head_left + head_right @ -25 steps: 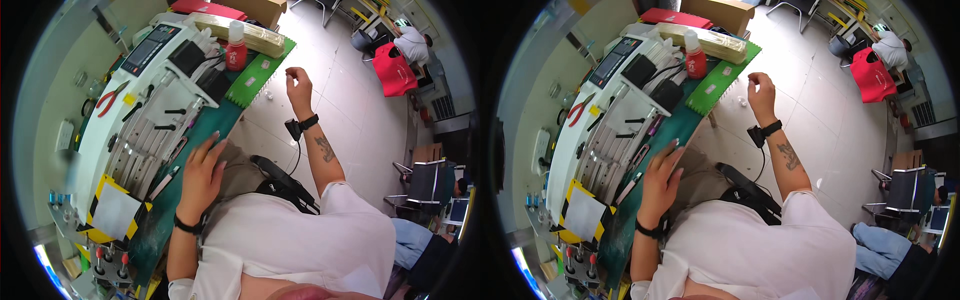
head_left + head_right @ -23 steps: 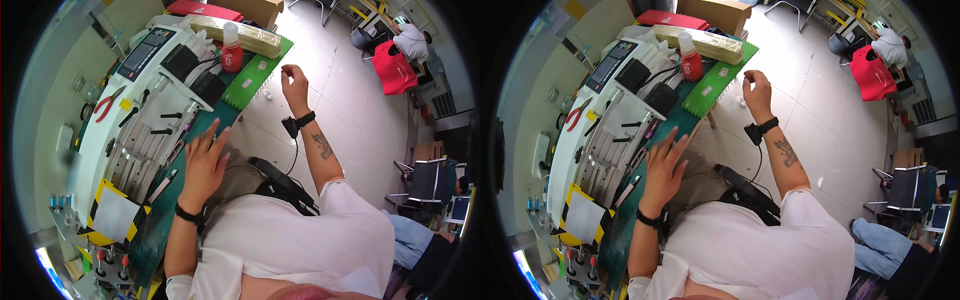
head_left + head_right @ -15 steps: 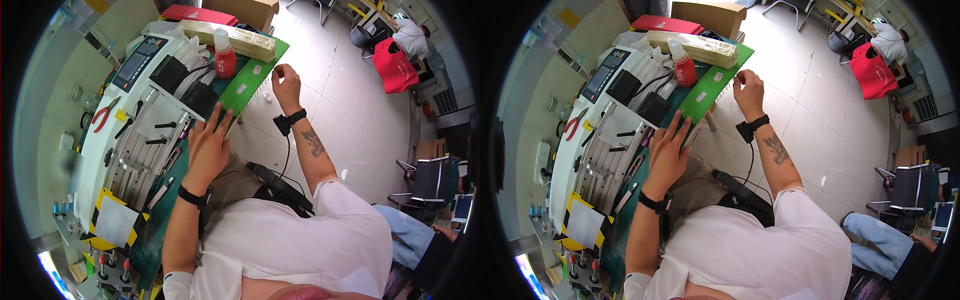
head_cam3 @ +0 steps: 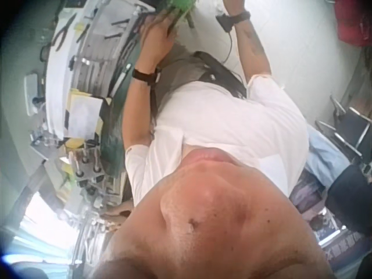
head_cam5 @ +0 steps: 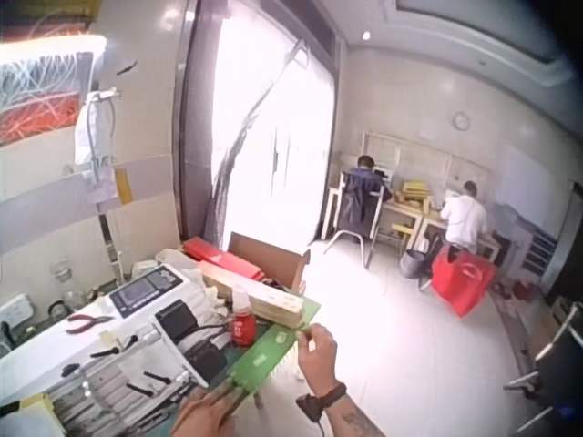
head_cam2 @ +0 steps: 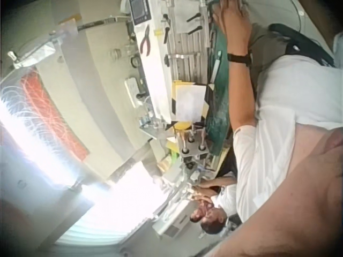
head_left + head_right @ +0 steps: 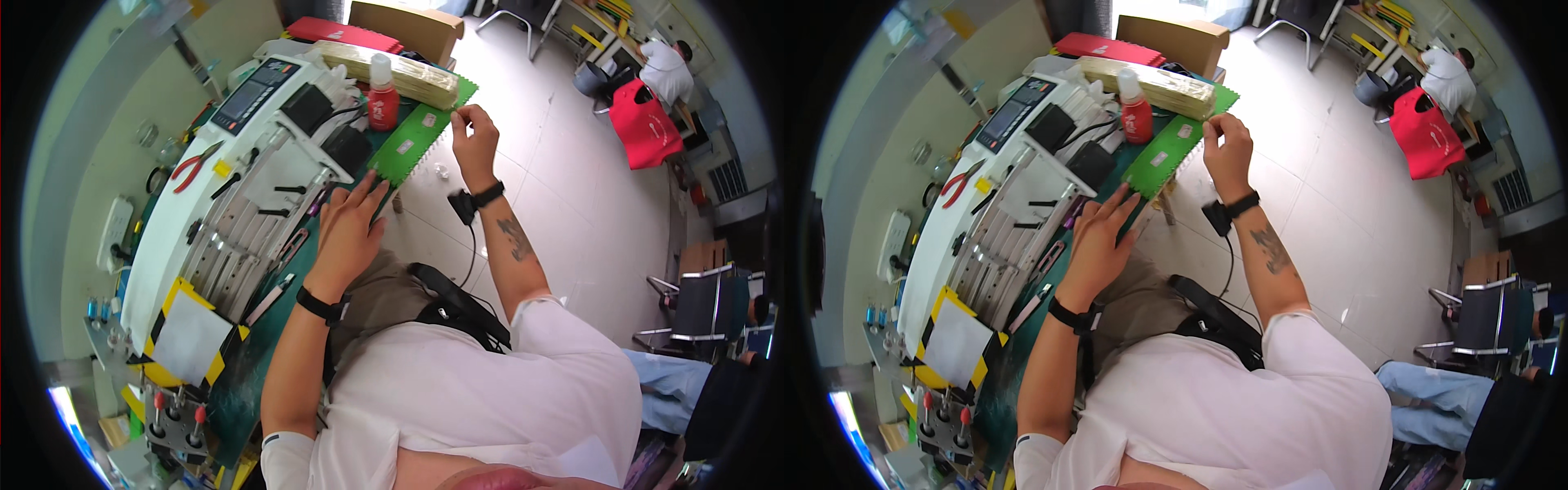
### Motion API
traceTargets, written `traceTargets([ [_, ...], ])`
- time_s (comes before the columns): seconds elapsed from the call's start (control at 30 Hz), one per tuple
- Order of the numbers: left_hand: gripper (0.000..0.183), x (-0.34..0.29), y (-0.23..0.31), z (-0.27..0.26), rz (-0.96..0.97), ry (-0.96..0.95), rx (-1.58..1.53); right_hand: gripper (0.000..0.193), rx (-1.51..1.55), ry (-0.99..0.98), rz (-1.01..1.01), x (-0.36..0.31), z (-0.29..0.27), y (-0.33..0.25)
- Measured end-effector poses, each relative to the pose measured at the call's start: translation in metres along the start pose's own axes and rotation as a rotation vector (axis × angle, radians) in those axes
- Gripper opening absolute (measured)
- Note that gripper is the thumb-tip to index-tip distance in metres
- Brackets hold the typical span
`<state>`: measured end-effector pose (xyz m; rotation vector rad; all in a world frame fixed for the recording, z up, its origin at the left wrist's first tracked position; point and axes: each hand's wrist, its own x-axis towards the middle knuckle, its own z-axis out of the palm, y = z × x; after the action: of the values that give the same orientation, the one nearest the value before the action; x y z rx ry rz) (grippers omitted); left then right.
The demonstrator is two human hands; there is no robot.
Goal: Operating a wire processing machine to assemble electronic components.
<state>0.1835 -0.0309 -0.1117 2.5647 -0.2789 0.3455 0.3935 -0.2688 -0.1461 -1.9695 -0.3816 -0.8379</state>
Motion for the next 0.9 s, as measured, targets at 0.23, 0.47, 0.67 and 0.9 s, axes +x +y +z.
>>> traceTargets([
  [0.23,0.030,-0.045,0.045,-0.069,-0.096,0.316,-0.440,0.010,0.349,-0.708,-0.276,-0.060,-0.057,-0.179],
  [0.47,0.010,-0.103,0.038,-0.102,-0.256,0.387,-0.450,0.012,0.604,-0.869,-0.188,-0.090,-0.038,-0.234],
  [0.67,0.006,-0.129,0.027,-0.108,-0.440,0.423,-0.980,0.009,0.701,-0.863,-0.118,-0.100,-0.024,-0.266],
  [0.9,0.012,-0.134,0.022,-0.127,-0.490,0.362,-1.055,0.008,0.636,-0.820,-0.221,-0.099,-0.017,-0.279],
])
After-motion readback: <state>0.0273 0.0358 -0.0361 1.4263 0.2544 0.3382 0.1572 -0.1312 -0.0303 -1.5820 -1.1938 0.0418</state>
